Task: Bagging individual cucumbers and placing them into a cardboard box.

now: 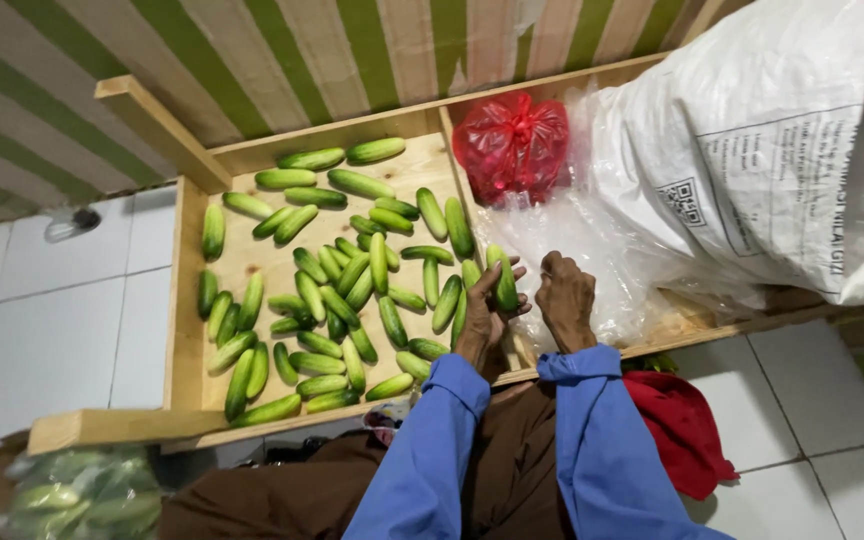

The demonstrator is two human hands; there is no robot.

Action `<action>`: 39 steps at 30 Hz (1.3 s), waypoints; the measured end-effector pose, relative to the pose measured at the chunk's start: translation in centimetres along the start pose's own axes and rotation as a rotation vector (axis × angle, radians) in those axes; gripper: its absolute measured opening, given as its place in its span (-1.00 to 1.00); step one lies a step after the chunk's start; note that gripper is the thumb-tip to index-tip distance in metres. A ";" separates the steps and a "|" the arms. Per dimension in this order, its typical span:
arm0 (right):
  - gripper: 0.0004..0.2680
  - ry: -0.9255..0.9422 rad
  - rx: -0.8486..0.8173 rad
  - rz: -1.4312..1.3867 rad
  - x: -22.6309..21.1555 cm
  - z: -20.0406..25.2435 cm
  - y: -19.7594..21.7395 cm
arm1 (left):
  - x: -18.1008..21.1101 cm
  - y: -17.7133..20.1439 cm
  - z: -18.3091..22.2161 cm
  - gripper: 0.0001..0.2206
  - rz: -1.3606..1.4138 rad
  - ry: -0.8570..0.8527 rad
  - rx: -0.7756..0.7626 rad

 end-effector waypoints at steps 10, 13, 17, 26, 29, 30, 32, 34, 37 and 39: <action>-0.82 0.441 0.325 0.078 -4.6 3.4 0.3 | 3.9 3.0 4.9 -0.48 0.111 -0.092 0.037; -0.83 0.618 0.389 0.076 -7.0 4.3 0.4 | 4.9 5.9 5.8 -0.46 0.164 -0.144 0.062; -0.84 0.855 0.437 -0.021 -10.1 5.4 1.7 | 7.1 8.5 9.6 -0.48 0.301 -0.189 0.139; -0.90 0.996 0.345 -0.033 -13.0 6.6 -0.1 | 7.2 14.2 14.1 -0.47 0.595 -0.331 0.157; -0.86 0.983 0.302 -0.084 -15.4 7.0 1.1 | 6.0 16.7 13.6 -0.46 0.588 -0.404 0.189; -0.77 0.968 0.272 -0.136 -16.0 7.3 1.4 | 5.6 17.4 13.5 -0.48 0.577 -0.436 0.222; -0.75 0.946 0.189 -0.232 -16.0 7.9 0.0 | 4.1 18.1 11.9 -0.49 0.502 -0.469 0.267; -0.72 0.919 0.108 -0.326 -16.7 8.7 -1.1 | 3.6 16.2 12.5 -0.50 0.422 -0.500 0.310; -0.66 0.719 -0.116 -0.615 -18.0 9.9 -2.2 | 4.0 11.4 15.6 -0.64 0.308 -0.477 0.413; -0.62 0.525 -0.256 -0.840 -18.2 10.4 -3.0 | 4.1 10.3 16.5 -0.56 0.214 -0.488 0.408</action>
Point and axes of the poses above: each hand's wrist, its own z-axis away from the middle knuckle, its own y-axis out of the back of the hand, x = y × z, the point moved 2 cm from there along -z, towards the middle knuckle, and after that the axes turned 3 degrees about y, right-handed, at the moved point
